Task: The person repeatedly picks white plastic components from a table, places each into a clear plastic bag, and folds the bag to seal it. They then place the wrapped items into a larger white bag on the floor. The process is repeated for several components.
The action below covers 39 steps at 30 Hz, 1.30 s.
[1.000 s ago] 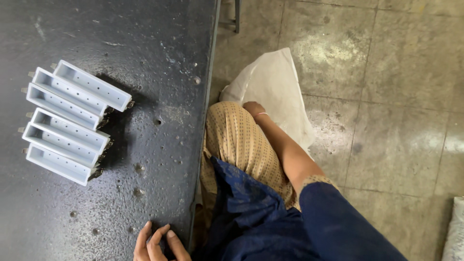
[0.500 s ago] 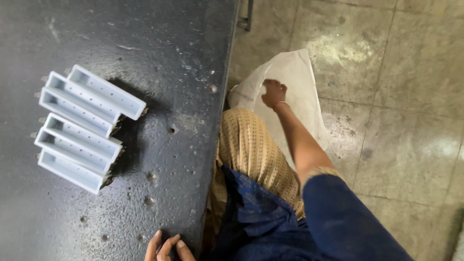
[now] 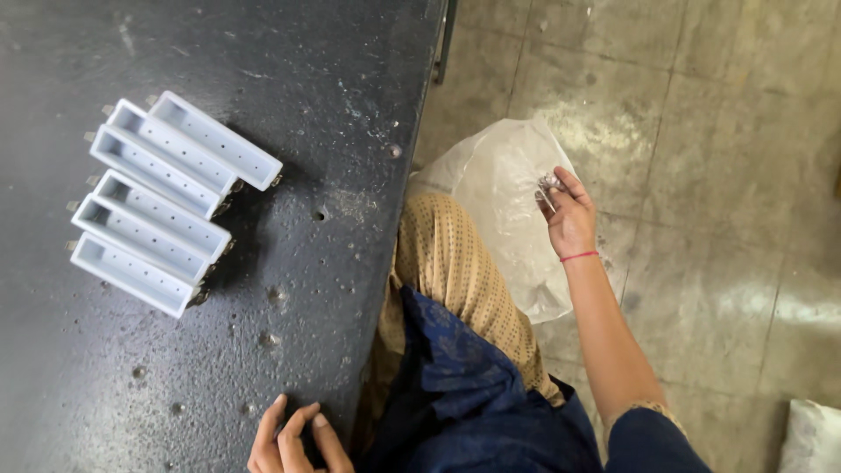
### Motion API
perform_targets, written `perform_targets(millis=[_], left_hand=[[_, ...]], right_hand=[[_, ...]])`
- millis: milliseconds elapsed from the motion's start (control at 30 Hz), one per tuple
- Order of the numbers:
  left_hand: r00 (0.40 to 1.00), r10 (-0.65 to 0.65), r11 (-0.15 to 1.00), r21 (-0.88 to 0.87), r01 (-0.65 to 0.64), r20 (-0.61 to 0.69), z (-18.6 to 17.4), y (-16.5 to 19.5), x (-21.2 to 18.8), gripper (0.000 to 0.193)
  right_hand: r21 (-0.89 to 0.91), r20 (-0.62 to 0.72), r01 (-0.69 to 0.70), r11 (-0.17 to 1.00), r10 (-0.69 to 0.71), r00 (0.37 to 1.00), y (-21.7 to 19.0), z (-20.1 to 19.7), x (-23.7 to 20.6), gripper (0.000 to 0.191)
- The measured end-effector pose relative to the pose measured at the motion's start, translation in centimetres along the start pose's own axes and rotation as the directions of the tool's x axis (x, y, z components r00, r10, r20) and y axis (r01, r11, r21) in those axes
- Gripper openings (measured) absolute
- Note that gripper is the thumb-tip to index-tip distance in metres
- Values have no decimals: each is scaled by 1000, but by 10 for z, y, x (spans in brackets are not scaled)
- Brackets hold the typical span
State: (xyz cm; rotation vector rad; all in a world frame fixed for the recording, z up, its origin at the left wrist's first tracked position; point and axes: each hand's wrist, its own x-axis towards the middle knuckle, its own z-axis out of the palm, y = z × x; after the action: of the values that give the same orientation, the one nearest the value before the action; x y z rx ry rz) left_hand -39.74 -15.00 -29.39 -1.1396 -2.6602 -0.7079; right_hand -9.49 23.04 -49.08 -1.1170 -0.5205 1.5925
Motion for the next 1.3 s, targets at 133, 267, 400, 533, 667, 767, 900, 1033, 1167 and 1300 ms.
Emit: perform_targets(millis=[133, 267, 400, 533, 667, 767, 900, 1033, 1167, 1300], left_hand=[[999, -1, 995, -96, -2, -35, -11, 6, -3, 12], [999, -49, 990, -132, 48, -3, -34, 23, 1, 19], [994, -92, 879, -464, 108, 57, -72, 44, 15, 48], [993, -89, 752, -650, 114, 71, -102, 66, 31, 81], [972, -224, 647, -757, 92, -74, -121, 47, 36, 49], [873, -488, 460, -846, 271, 14, -135, 4, 24, 21], [715, -697, 330, -864, 382, 50, -147, -53, -2, 17], [740, -648, 527, -809, 261, -183, -155, -94, -16, 10], [809, -559, 552, -809, 202, -180, -167, -108, -31, 12], [865, -458, 641, -750, 163, -204, -181, -122, -41, 10]], right_hand=[[87, 91, -11, 996, 3, 996, -16, 13, -19, 38], [180, 256, 37, 983, -83, 963, -58, 52, -62, 34], [71, 569, 147, 987, -161, 806, -99, 117, -134, 28], [-122, 809, 312, 942, -88, 581, -101, 196, -219, 27], [-187, 933, 424, 886, 25, 359, -68, 259, -304, 21], [-288, 930, 409, 866, 151, 336, -41, 283, -352, 18], [-439, 898, 434, 787, 372, 233, -3, 304, -390, 8], [-301, 951, 480, 824, 299, 84, 9, 332, -412, 21], [-400, 885, 480, 780, 464, -17, 15, 352, -443, 26], [-407, 864, 480, 777, 498, -73, 30, 355, -458, 13]])
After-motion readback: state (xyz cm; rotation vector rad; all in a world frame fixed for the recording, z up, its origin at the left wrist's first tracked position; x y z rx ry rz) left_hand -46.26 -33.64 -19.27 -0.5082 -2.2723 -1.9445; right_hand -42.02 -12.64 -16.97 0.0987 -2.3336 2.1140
